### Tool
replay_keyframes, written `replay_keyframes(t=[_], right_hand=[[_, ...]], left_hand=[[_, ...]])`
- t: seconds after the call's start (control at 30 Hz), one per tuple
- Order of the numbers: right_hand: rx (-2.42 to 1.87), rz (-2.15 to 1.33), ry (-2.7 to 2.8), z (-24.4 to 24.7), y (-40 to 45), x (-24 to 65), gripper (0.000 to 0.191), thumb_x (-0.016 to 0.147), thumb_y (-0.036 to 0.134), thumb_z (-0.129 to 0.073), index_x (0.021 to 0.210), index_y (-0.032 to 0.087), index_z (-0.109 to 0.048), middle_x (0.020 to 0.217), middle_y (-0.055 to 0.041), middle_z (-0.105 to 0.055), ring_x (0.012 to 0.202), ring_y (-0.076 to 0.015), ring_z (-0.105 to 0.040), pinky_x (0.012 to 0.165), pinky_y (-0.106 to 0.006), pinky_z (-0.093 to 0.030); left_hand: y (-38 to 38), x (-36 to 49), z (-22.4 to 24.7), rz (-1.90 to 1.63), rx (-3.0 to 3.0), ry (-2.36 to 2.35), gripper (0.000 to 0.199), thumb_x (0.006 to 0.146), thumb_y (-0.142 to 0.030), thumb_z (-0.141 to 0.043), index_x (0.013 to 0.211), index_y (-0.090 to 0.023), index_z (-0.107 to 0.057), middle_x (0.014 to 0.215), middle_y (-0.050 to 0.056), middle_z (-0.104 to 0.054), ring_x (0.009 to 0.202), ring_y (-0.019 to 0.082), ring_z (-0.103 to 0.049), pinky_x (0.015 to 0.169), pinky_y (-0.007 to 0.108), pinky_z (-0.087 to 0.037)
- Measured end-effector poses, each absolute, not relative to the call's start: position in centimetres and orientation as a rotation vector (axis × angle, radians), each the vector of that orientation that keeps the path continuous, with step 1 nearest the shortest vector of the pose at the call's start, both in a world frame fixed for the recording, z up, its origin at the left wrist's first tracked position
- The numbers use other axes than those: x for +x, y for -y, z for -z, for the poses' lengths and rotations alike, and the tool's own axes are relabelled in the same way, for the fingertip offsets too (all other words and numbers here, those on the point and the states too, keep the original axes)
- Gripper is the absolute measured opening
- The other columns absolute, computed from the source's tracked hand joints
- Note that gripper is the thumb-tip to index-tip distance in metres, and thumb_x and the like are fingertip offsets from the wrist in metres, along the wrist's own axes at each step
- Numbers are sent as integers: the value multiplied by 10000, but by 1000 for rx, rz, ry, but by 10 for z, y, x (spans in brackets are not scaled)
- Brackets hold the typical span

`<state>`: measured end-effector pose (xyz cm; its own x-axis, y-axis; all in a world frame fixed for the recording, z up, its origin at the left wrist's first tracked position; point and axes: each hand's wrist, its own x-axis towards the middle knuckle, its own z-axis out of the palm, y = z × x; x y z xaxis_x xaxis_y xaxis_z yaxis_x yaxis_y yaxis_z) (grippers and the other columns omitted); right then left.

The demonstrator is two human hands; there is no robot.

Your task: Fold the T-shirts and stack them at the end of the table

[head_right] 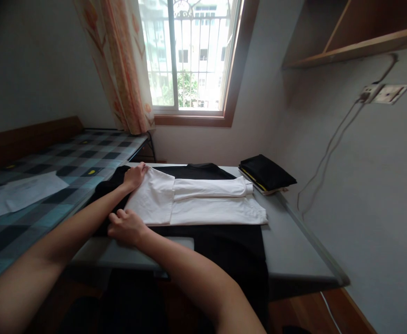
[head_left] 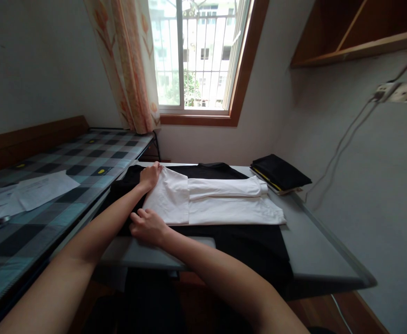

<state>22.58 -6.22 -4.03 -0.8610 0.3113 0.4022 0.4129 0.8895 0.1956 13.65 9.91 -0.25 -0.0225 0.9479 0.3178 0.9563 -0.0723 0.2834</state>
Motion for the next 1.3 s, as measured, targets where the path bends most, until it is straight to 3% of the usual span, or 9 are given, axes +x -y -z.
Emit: replay_keyframes(t=[0.2,0.4,0.53,0.63,0.73,0.87,0.97,1.17,1.3], right_hand=[[-684,386,2676,39,67,227,263,945,156,-394,920,148,-656,993,-123,-603,851,-221,-545,642,-354,-433],[-664,378,2684,38,70,228,243,934,148,-407,918,152,-650,978,-109,-617,843,-220,-561,638,-344,-419],[-770,341,2604,35,66,241,284,964,296,-403,941,162,-652,967,-106,-638,885,-247,-572,729,-391,-424],[-979,243,2534,26,57,267,408,966,464,-376,993,166,-654,990,-115,-658,917,-256,-586,772,-392,-425],[-1413,104,2378,18,47,301,414,974,443,-358,1010,158,-656,991,-124,-681,909,-243,-617,766,-354,-432],[-1909,-104,2195,17,41,340,494,948,517,-387,1023,132,-687,984,-169,-701,887,-266,-650,749,-353,-439],[-1984,-122,2168,21,44,352,539,914,571,-422,1009,128,-715,1026,-192,-694,992,-305,-616,823,-393,-421],[-2011,-269,2081,29,45,344,561,866,622,-460,1022,148,-714,1157,-189,-648,1087,-329,-545,893,-439,-370],[-2036,-314,2022,30,41,341,460,861,551,-503,973,161,-720,1165,-174,-648,1087,-326,-540,894,-439,-357]], left_hand=[[-98,132,4,347,-2152,2381,427,924,-433,-430,1255,-172,-497,1126,223,-663,1036,364,-643,822,408,-463],[-79,131,16,320,-2119,2319,509,945,-446,-339,1383,-187,-365,1150,187,-655,1024,349,-649,806,410,-479],[-60,135,26,387,-2091,2102,480,960,-450,-288,1336,-185,-424,1145,171,-619,950,334,-660,777,405,-477],[-55,136,27,406,-2109,1927,433,956,-389,-314,1290,-174,-486,1249,188,-546,1038,326,-616,832,413,-449],[-62,142,23,405,-2216,1724,395,939,-334,-371,1263,-180,-536,1332,177,-503,1187,320,-520,957,446,-367],[-83,165,19,281,-2415,1820,423,945,-378,-371,1276,-188,-553,1264,152,-586,1167,305,-530,1006,486,-305],[-102,187,17,173,-2465,2006,445,939,-426,-376,1258,-189,-578,1280,154,-592,1171,318,-536,995,485,-323],[-123,211,18,199,-2398,2169,454,907,-514,-403,1013,-179,-691,1133,168,-668,1052,343,-608,903,452,-407],[-123,213,23,275,-2395,2160,405,902,-501,-441,1044,-186,-650,1139,150,-669,1020,301,-625,883,399,-418]])
